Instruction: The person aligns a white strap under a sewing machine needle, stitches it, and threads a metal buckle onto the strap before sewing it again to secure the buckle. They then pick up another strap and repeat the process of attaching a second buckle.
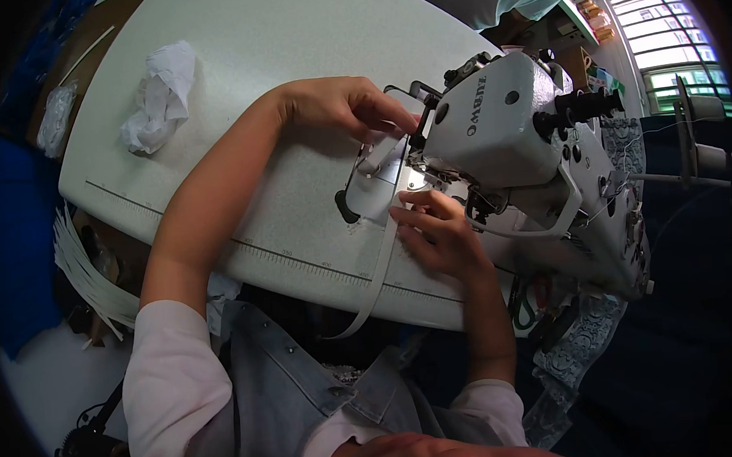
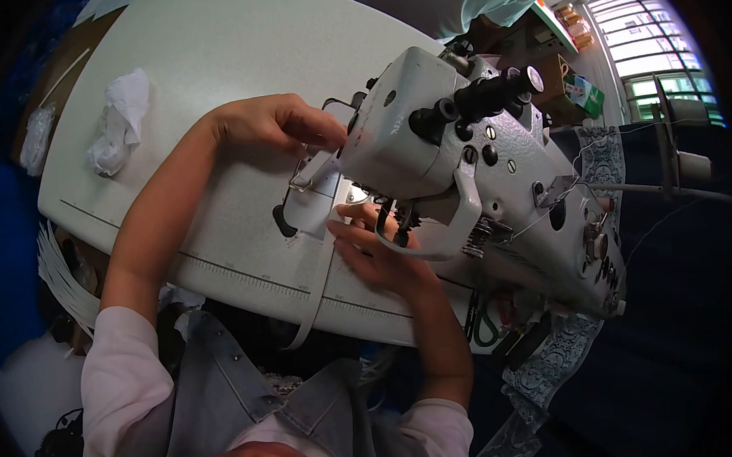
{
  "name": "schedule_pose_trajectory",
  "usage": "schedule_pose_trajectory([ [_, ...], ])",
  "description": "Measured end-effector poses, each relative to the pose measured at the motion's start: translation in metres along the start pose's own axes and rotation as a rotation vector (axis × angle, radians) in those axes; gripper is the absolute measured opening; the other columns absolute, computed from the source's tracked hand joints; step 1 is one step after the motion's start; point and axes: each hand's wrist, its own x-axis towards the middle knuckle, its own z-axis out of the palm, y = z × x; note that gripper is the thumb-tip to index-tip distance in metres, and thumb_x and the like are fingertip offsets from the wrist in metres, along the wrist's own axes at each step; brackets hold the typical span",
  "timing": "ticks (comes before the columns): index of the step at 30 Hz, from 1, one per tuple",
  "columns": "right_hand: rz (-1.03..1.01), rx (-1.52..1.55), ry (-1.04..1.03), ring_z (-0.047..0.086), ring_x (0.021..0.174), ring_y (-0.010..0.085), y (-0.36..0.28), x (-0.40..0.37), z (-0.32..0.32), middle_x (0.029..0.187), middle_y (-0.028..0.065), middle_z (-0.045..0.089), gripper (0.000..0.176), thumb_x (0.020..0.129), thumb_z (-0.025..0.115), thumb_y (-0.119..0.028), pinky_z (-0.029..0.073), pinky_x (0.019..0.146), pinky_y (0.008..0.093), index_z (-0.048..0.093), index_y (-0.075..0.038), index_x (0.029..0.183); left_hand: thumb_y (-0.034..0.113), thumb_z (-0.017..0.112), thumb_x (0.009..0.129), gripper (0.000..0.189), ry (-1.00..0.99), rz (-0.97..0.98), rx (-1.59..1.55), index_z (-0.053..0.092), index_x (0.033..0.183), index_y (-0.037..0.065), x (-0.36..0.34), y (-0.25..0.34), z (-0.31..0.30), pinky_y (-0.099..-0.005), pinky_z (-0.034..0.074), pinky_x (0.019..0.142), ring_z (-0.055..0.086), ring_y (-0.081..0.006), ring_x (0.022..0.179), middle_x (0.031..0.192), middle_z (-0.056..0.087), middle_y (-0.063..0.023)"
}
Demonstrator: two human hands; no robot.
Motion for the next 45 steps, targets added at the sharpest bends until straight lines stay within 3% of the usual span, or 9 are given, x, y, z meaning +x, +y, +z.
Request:
schedule_pose_trajectory([
  [17, -0.079, -0.202, -0.092, 0.057, 0.080, 0.0199, -0.026, 0.003, -0.011, 0.100, 0.0064, 0.060, 0.025, 0.076, 0.069, -0.015, 0.048, 0.066, 0.0314, 0.067, -0.010, 0.101, -0.008, 0.054, 0.077, 0.036, -0.029, 0.005, 0.108, 0.065, 0.110, 0.001, 0.007, -0.005, -0.002, -0.0278, 0.045, 0.094, 0.057, -0.0158, 0.104, 0.116, 0.061, -0.0086],
  [19, -0.112, -0.214, -0.222, 0.057, 0.081, 0.0198, -0.037, -0.002, -0.009, 0.096, 0.0061, 0.058, 0.022, 0.076, 0.069, -0.016, 0.048, 0.066, 0.0315, 0.066, -0.008, 0.097, -0.004, 0.051, 0.083, 0.031, 0.381, 0.015, 0.137, 0.063, 0.112, 0.000, 0.011, -0.009, -0.003, -0.0270, 0.044, 0.096, 0.057, -0.0148, 0.105, 0.114, 0.062, -0.0089],
  [22, -0.091, -0.255, -0.217, 0.060, 0.078, 0.0168, -0.046, -0.010, -0.004, 0.101, 0.0050, 0.060, 0.022, 0.076, 0.069, -0.021, 0.047, 0.065, 0.0309, 0.066, -0.010, 0.095, 0.002, 0.049, 0.089, 0.031, 0.661, 0.116, 0.032, 0.057, 0.119, -0.001, 0.014, -0.018, -0.008, -0.0256, 0.040, 0.102, 0.056, -0.0148, 0.110, 0.115, 0.061, -0.0102],
  [30, 0.023, -0.310, -0.193, 0.063, 0.073, 0.0155, -0.036, -0.011, -0.006, 0.110, 0.0048, 0.060, 0.026, 0.079, 0.067, -0.025, 0.047, 0.067, 0.0299, 0.067, -0.012, 0.101, 0.004, 0.052, 0.089, 0.031, 0.833, 0.169, -0.104, 0.057, 0.119, 0.002, 0.014, -0.033, -0.020, -0.0226, 0.045, 0.088, 0.058, -0.0111, 0.100, 0.111, 0.062, -0.0069],
  [36, 0.037, -0.360, -0.130, 0.062, 0.080, 0.0169, -0.033, -0.012, -0.007, 0.120, 0.0054, 0.055, 0.033, 0.080, 0.065, -0.025, 0.049, 0.069, 0.0317, 0.064, -0.013, 0.112, 0.005, 0.054, 0.088, 0.022, 0.835, 0.281, 0.357, 0.063, 0.108, 0.001, 0.004, -0.039, -0.033, -0.0205, 0.046, 0.079, 0.059, -0.0082, 0.089, 0.098, 0.065, -0.0037],
  [39, -0.003, -0.405, -0.104, 0.062, 0.084, 0.0170, -0.035, -0.016, -0.005, 0.117, 0.0064, 0.055, 0.032, 0.081, 0.064, -0.024, 0.048, 0.071, 0.0318, 0.063, -0.013, 0.111, 0.004, 0.055, 0.087, 0.017, 1.052, 0.262, 0.507, 0.065, 0.101, 0.001, 0.006, -0.021, -0.015, -0.0190, 0.044, 0.075, 0.057, -0.0068, 0.084, 0.091, 0.065, -0.0025],
  [40, -0.032, -0.375, -0.132, 0.061, 0.079, 0.0184, -0.037, -0.017, -0.005, 0.112, 0.0067, 0.055, 0.028, 0.081, 0.064, -0.024, 0.047, 0.068, 0.0328, 0.062, -0.011, 0.106, 0.003, 0.055, 0.087, 0.016, 1.083, 0.441, 0.435, 0.065, 0.099, 0.001, 0.006, -0.017, -0.017, -0.0190, 0.044, 0.074, 0.057, -0.0070, 0.083, 0.090, 0.065, -0.0022],
  [42, -0.067, -0.340, -0.147, 0.060, 0.074, 0.0198, -0.040, -0.019, -0.006, 0.107, 0.0070, 0.056, 0.025, 0.081, 0.063, -0.024, 0.047, 0.064, 0.0338, 0.061, -0.009, 0.102, 0.002, 0.055, 0.087, 0.014, 1.099, 0.619, 0.373, 0.065, 0.097, 0.001, 0.001, -0.004, -0.016, -0.0191, 0.044, 0.074, 0.057, -0.0072, 0.082, 0.089, 0.065, -0.0019],
  [45, -0.024, -0.349, -0.231, 0.062, 0.075, 0.0220, -0.046, -0.020, -0.009, 0.092, 0.0086, 0.060, 0.023, 0.081, 0.063, -0.023, 0.048, 0.066, 0.0349, 0.061, -0.009, 0.100, -0.002, 0.053, 0.083, 0.025, 0.701, 0.302, 0.609, 0.066, 0.103, 0.005, -0.022, 0.041, 0.009, -0.0255, 0.050, 0.084, 0.063, -0.0153, 0.095, 0.100, 0.067, -0.0075],
])
